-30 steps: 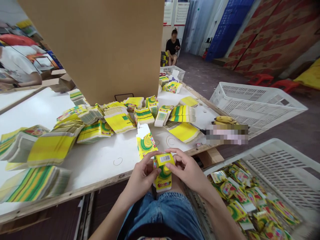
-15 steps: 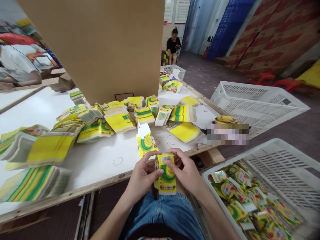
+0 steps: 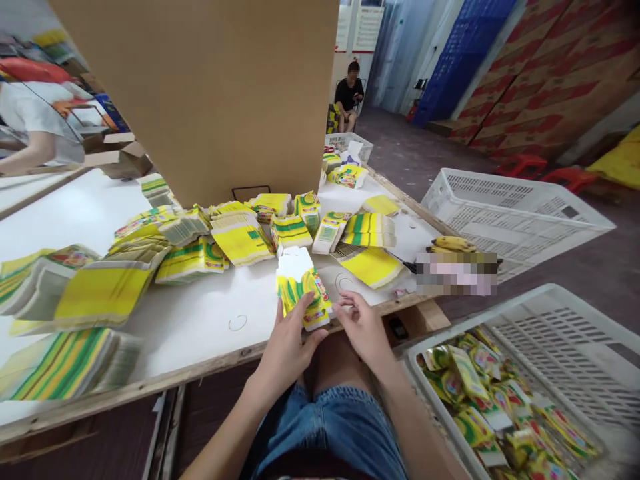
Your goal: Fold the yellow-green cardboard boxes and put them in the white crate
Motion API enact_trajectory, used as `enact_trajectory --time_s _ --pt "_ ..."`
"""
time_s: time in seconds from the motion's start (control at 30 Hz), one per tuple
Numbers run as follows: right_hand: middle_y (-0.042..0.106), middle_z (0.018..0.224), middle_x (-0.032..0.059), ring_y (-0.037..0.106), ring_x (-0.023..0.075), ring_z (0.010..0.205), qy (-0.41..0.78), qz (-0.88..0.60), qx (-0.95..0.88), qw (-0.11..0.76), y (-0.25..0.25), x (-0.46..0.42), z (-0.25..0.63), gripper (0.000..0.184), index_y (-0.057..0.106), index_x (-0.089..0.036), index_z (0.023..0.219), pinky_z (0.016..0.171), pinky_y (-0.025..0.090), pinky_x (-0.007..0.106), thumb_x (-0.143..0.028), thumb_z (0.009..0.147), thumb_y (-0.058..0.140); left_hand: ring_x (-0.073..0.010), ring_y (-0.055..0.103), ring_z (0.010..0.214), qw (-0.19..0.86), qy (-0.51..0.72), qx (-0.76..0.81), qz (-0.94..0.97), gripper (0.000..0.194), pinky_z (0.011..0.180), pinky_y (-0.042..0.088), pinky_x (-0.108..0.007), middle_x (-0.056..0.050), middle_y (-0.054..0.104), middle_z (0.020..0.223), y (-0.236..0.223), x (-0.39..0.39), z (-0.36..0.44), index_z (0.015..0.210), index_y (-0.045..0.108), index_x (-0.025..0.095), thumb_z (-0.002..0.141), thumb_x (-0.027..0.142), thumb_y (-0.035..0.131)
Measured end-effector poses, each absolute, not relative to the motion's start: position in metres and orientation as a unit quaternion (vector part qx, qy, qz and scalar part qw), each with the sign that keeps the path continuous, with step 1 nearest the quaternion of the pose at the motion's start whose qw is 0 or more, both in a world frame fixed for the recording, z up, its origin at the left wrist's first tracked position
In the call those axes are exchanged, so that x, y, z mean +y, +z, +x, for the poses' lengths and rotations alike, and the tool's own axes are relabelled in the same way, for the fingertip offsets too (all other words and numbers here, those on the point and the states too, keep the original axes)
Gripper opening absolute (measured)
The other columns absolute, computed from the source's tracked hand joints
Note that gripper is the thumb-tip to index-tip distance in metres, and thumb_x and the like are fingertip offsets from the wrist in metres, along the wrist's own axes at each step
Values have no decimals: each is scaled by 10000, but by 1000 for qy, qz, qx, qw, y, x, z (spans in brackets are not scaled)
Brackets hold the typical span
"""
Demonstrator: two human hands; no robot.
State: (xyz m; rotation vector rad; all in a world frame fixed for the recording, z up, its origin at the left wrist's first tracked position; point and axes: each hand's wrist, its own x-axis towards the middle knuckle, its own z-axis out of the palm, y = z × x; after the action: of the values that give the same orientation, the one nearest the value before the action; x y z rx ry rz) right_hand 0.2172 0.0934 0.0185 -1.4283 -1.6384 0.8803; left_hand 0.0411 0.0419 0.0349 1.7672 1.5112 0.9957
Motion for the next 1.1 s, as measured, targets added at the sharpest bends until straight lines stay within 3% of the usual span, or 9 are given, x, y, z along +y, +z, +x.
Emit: enact_trajectory --time_s 0.13,0.3,0.43,0.5,0.67,0.9,1.0,1.1 --pt "673 813 53 533 157 617 408 -548 -582 441 8 103 188 396 626 -146 1101 646 481 311 -423 819 619 -300 466 1329 363 447 542 612 514 1186 141 -529 -114 580 1366 42 39 39 1297 549 236 801 264 681" --pt "715 844 67 649 201 780 566 -470 -429 524 27 85 197 409 655 -166 1031 759 533 355 -424 727 748 -267 435 1351 436 633 489 412 540 1124 340 -406 -120 495 1444 43 44 43 1329 500 216 832 340 671" --pt "740 858 66 679 207 811 656 -428 -367 501 29 66 192 364 708 -177 941 844 529 389 -394 669 814 -309 542 1248 636 602 349 332 505 1028 448 -422 -139 610 1326 37 48 46 1236 599 182 811 440 683" --pt "745 878 65 685 206 823 676 -415 -366 487 28 60 190 339 716 -183 939 873 521 395 -389 686 811 -317 564 1220 683 581 303 323 496 1006 464 -425 -145 637 1287 36 47 45 1208 631 174 801 450 692" --pt "750 888 61 686 214 857 664 -422 -393 476 36 56 193 331 729 -187 923 877 528 381 -428 707 795 -305 620 1143 681 587 296 322 412 951 500 -400 -146 693 1188 39 44 43 1145 671 150 798 368 714" --pt "729 786 63 668 213 703 631 -446 -437 460 42 50 192 328 681 -168 847 708 571 373 -474 745 745 -245 696 944 635 598 390 295 289 811 552 -347 -80 748 978 38 47 53 1010 644 143 804 335 708" --pt "698 748 56 642 197 667 579 -477 -464 471 36 48 191 322 638 -173 816 648 563 342 -489 788 692 -221 695 919 589 595 434 333 393 786 547 -318 -67 734 990 40 45 54 1143 536 176 820 333 694" --pt "690 822 64 642 194 716 545 -477 -504 469 36 50 194 288 612 -183 897 668 560 321 -449 808 679 -200 696 893 562 596 436 373 613 746 543 -292 -60 709 1052 47 40 52 1334 318 269 839 288 680"
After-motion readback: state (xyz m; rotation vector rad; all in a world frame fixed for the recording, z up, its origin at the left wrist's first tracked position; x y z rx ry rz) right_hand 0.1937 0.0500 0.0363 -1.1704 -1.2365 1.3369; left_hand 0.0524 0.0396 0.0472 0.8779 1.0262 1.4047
